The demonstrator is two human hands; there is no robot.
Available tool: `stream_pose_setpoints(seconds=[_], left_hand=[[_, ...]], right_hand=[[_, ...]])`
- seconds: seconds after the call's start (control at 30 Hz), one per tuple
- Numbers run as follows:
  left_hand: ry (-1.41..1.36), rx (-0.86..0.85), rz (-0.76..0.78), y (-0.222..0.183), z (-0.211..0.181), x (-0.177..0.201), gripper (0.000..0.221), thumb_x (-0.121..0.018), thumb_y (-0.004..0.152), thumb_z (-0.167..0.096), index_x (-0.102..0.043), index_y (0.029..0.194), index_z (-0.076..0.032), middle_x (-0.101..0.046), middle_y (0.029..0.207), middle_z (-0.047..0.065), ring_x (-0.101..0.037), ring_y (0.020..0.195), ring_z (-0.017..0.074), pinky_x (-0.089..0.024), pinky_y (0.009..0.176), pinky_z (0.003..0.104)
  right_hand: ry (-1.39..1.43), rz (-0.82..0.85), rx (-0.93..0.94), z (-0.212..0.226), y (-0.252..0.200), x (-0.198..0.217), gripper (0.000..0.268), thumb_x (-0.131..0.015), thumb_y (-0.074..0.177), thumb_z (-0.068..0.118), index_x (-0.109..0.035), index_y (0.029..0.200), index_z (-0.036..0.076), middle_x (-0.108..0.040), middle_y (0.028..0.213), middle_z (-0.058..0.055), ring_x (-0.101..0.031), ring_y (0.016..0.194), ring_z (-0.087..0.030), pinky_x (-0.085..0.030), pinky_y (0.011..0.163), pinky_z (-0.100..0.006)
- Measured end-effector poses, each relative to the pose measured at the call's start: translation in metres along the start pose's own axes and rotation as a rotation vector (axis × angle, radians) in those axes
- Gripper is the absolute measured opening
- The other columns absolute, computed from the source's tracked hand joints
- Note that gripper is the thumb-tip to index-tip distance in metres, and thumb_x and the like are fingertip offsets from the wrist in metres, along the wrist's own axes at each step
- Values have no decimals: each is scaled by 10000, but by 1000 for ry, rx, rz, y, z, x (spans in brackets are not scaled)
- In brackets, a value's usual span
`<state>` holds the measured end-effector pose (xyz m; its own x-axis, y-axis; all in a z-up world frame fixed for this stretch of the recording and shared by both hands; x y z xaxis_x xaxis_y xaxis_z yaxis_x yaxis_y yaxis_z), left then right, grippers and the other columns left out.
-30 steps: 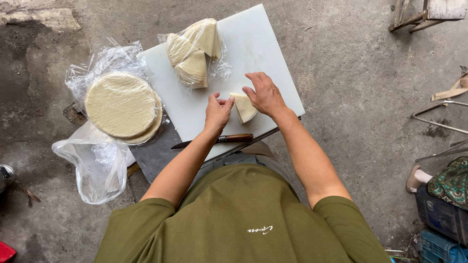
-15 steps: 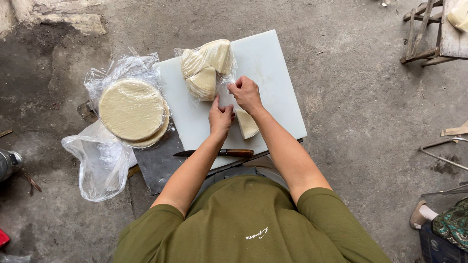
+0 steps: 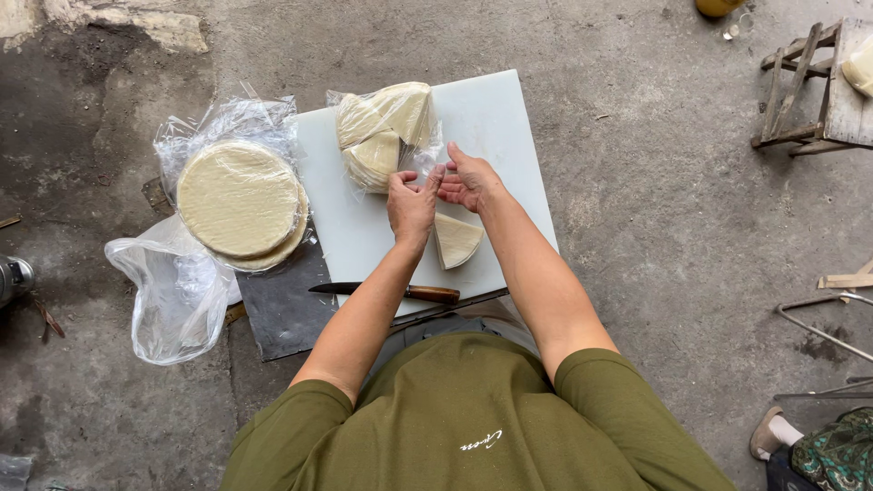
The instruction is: The person cuts circular dough sheets into wedges using a knife, folds the wedges, and places them into a plastic bag, and then separates and folds individual whole dough sheets by hand.
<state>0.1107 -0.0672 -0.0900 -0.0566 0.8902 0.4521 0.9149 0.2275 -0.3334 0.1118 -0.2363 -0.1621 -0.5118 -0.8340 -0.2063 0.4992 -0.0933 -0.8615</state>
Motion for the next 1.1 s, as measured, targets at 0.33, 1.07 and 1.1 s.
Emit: stream_pose_setpoints(seconds=[0.33,1.07,1.1], left_hand=[[-407,-30,60,10,18,-27,308,-717,1009,-317,-715,1039,-11,-668,941,105,-571,791,166,-464,690,300],[-734,165,93,-30,-6,-30,543,-820,835,-158,-433,1206,-73,-694,1056,79,-680,923,150,-575,736,287],[-727,107,74,-28,-15,-29,570,-826,826,-156,-429,1225,-67,-686,1058,84,-685,927,152,-575,753,276]], right_hand=[[254,106,275,20,25,4,407,-708,857,34,-512,1213,58,-667,876,-49,-632,731,-137,-526,616,-294],[120,380,57,28,-10,-10,402,-642,966,275,-546,1284,50,-711,1052,-142,-703,851,-218,-590,693,-340],[122,439,98,31,-4,-16,405,-670,958,190,-545,1316,46,-708,1085,-119,-705,882,-209,-597,722,-343]])
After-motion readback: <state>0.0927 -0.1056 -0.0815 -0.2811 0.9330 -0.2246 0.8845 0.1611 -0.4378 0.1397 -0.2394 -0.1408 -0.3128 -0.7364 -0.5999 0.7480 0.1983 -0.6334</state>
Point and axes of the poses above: each hand's wrist, its own y-axis towards the middle knuckle, its own x-axis out of the back of the hand, z = x × y, the point moved 9 cm from there along y, towards the middle knuckle
